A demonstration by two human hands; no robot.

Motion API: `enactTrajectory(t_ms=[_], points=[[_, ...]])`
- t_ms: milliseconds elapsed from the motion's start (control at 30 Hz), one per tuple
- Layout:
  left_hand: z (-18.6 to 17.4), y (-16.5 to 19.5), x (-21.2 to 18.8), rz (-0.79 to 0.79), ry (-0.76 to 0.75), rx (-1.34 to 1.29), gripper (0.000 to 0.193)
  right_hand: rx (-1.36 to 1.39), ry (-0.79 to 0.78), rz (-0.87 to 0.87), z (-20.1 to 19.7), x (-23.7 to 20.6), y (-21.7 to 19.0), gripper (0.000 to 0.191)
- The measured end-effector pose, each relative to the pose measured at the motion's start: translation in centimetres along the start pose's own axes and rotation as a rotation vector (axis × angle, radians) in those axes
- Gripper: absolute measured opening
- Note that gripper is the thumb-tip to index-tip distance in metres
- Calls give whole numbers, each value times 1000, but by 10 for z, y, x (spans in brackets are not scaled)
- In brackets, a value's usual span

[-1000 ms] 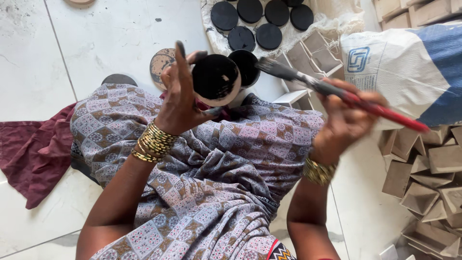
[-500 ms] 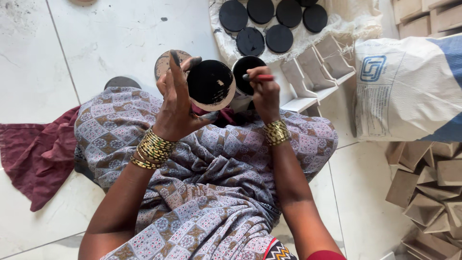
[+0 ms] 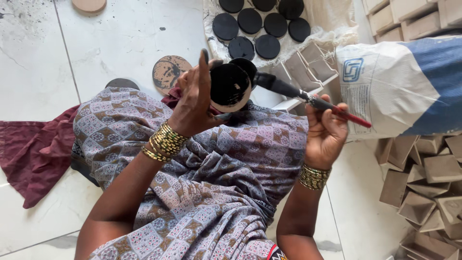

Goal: The person sits on the floor painting round wooden discs black. They hold each disc in one hand, dip a wide brush into a can of black paint, brush paint over the disc's face and edges, and set finished discs with a pile of already painted black discs.

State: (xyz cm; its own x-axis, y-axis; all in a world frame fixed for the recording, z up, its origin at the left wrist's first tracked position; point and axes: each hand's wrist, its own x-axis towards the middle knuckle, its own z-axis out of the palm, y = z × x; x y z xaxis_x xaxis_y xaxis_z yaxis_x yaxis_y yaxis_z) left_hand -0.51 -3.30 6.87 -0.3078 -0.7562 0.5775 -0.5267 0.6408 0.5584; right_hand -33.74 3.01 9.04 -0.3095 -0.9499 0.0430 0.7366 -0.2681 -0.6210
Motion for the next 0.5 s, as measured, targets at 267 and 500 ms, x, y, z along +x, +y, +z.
enactTrajectory(t_ms=[267,500], points=[[-2,41,-7,116,-23,-52,146,-219,-204,-43,48,-51,-16,36],[-8,52,-9,117,-21,-60,138,-316,-221,-41,66,-65,-17,38]])
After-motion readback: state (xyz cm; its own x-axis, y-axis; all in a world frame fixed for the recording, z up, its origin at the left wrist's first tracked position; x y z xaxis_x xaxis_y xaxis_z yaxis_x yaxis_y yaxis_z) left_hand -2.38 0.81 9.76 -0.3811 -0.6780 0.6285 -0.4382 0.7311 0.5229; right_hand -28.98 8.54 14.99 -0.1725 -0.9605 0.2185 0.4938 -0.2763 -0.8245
